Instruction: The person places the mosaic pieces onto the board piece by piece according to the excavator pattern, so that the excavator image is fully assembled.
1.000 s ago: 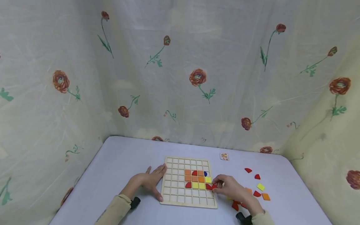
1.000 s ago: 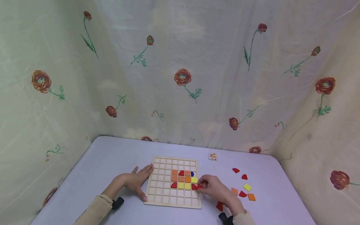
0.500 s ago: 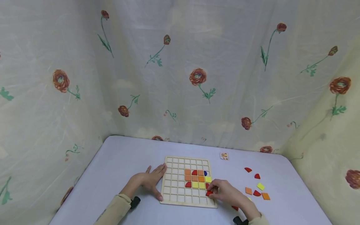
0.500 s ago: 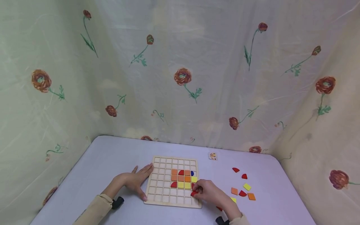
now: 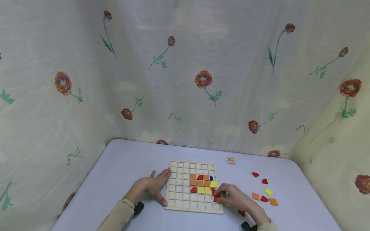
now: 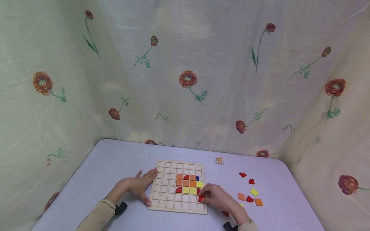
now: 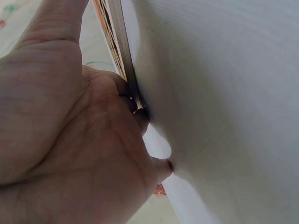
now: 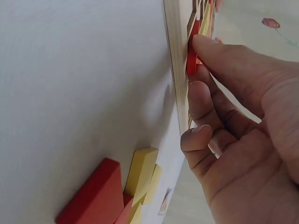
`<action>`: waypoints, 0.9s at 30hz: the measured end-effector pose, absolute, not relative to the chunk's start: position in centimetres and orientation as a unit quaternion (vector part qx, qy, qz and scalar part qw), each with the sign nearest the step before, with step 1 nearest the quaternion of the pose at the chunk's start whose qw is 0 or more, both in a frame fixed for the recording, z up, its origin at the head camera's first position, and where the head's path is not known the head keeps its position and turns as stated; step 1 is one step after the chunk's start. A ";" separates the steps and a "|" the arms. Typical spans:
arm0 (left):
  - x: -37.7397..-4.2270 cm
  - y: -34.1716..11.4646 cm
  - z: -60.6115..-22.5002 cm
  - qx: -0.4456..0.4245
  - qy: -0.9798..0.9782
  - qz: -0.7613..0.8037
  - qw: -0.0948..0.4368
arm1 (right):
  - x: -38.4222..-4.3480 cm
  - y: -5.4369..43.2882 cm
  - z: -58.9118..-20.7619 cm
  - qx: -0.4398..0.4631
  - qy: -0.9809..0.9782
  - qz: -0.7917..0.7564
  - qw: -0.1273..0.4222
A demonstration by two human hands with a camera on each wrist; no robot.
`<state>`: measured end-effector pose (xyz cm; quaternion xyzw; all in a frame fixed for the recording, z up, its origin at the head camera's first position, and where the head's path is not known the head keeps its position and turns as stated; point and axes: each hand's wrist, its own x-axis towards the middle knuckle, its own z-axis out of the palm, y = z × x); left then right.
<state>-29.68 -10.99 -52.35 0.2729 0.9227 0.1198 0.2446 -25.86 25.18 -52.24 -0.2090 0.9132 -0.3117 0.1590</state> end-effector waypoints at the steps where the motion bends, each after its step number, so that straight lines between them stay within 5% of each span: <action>1: -29.7 -11.0 -52.3 0.273 0.923 0.120 0.245 | -25.9 25.2 -52.2 -0.207 0.914 -0.310 0.157; 16: -29.7 -11.0 -52.6 0.272 0.924 0.115 0.245 | -25.7 24.7 -52.3 -0.199 0.925 -0.292 0.138; 27: -29.9 -11.0 -52.8 0.267 0.924 0.123 0.247 | -25.6 28.8 -51.8 -0.040 0.934 -0.334 0.123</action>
